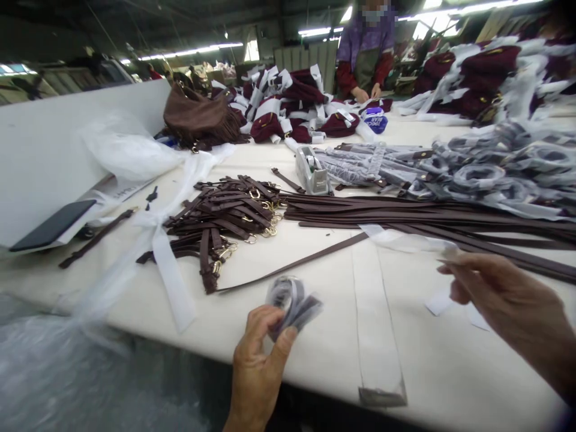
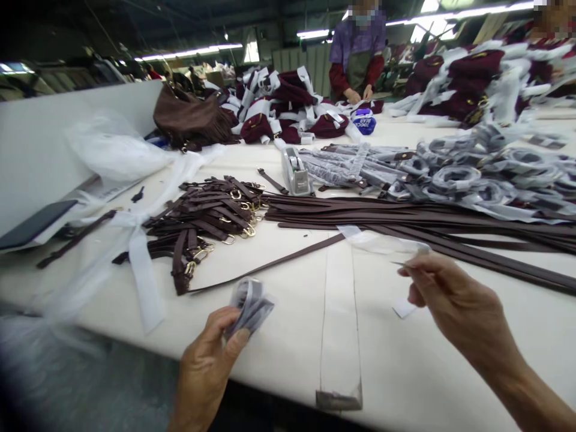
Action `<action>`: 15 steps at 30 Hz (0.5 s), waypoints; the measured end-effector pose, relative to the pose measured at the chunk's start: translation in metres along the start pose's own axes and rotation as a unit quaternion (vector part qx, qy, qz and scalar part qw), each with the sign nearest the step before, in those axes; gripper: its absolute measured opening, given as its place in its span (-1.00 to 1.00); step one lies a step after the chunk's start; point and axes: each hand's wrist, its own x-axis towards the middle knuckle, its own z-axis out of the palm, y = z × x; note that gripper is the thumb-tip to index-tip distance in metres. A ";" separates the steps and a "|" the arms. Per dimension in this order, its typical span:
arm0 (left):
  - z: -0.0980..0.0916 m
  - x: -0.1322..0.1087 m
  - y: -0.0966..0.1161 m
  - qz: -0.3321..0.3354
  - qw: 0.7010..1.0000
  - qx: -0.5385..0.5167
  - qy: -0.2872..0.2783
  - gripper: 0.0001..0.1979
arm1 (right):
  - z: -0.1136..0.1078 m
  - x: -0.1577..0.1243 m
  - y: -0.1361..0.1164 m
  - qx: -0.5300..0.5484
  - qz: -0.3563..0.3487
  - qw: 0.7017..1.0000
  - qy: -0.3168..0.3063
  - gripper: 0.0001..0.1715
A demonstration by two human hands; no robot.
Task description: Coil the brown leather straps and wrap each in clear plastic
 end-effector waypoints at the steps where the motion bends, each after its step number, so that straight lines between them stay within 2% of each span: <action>1: 0.002 0.000 0.003 -0.056 0.996 -0.068 -0.007 -0.82 | 0.012 -0.006 -0.016 0.061 0.038 0.997 -0.032 -0.76; 2: 0.004 0.000 0.007 -0.108 0.984 -0.138 -0.014 -0.79 | 0.027 -0.012 -0.033 0.121 0.073 0.986 -0.092 -0.73; 4: 0.006 0.001 0.014 -0.174 0.951 -0.255 -0.022 -0.76 | 0.057 -0.023 -0.064 0.210 0.146 0.937 -0.237 -0.69; 6: 0.006 0.000 0.020 -0.196 0.929 -0.314 -0.025 -0.77 | 0.083 -0.031 -0.089 0.260 0.190 0.892 -0.319 -0.72; 9: 0.001 -0.003 0.026 -0.201 0.925 -0.321 -0.039 -0.79 | 0.102 -0.036 -0.113 0.299 0.203 0.865 -0.348 -0.72; 15: -0.004 -0.009 0.025 -0.184 0.942 -0.274 -0.063 -0.77 | 0.102 -0.040 -0.127 0.360 0.207 0.843 -0.342 -0.75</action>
